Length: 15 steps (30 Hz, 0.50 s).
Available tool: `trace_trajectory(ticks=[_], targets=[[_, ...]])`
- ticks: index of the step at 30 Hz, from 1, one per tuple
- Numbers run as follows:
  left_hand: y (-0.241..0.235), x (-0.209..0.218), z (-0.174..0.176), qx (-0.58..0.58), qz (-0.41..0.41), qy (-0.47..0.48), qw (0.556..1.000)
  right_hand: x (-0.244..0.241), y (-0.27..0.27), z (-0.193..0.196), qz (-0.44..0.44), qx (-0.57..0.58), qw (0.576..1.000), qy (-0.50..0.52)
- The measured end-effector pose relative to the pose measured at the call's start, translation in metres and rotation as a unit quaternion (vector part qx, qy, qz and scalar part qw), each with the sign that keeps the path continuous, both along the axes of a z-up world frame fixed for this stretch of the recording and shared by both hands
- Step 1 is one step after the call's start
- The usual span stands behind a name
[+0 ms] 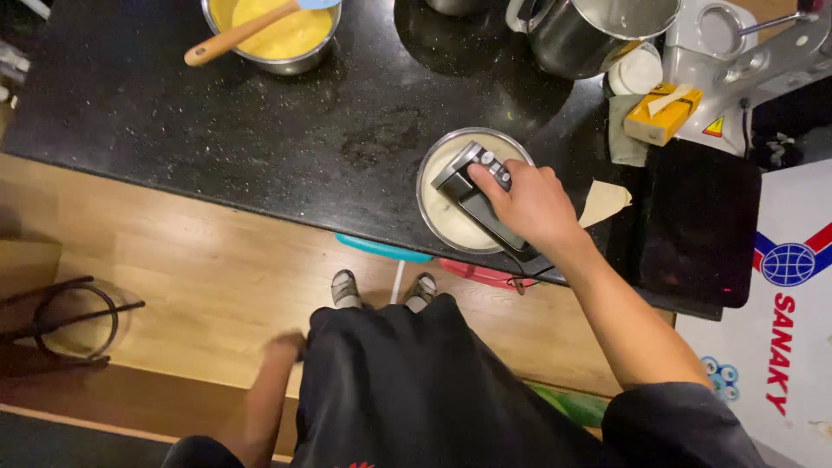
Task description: Using a hand mixer to blend and homogenize batter in a metal bowl on a kitchen counter.
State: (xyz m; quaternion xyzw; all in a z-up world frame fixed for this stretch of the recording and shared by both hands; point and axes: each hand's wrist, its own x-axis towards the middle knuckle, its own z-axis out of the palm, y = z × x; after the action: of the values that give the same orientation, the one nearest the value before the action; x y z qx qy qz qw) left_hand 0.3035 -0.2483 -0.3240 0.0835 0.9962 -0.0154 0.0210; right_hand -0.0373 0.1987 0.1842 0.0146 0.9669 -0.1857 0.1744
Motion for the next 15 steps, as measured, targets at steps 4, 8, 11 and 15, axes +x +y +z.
trace_trajectory(ticks=[4, 8, 11, 15], targets=[[0.018, -0.192, 0.104, 0.203, 0.207, -0.386, 0.876, -0.003, -0.008, 0.004, -0.013, -0.018, 0.999, 0.031], [0.14, -0.308, 0.331, 0.541, 0.12, -0.112, 0.825, -0.003, -0.004, 0.004, -0.018, -0.028, 0.997, 0.064], [0.204, -0.355, 0.394, 0.645, -0.126, 0.044, 0.753, -0.009, 0.0, 0.0, -0.012, -0.02, 0.998, 0.052], [0.259, -0.397, 0.381, 0.662, -0.154, 0.013, 0.733, -0.001, 0.0, 0.008, -0.012, -0.032, 0.997, 0.065]])
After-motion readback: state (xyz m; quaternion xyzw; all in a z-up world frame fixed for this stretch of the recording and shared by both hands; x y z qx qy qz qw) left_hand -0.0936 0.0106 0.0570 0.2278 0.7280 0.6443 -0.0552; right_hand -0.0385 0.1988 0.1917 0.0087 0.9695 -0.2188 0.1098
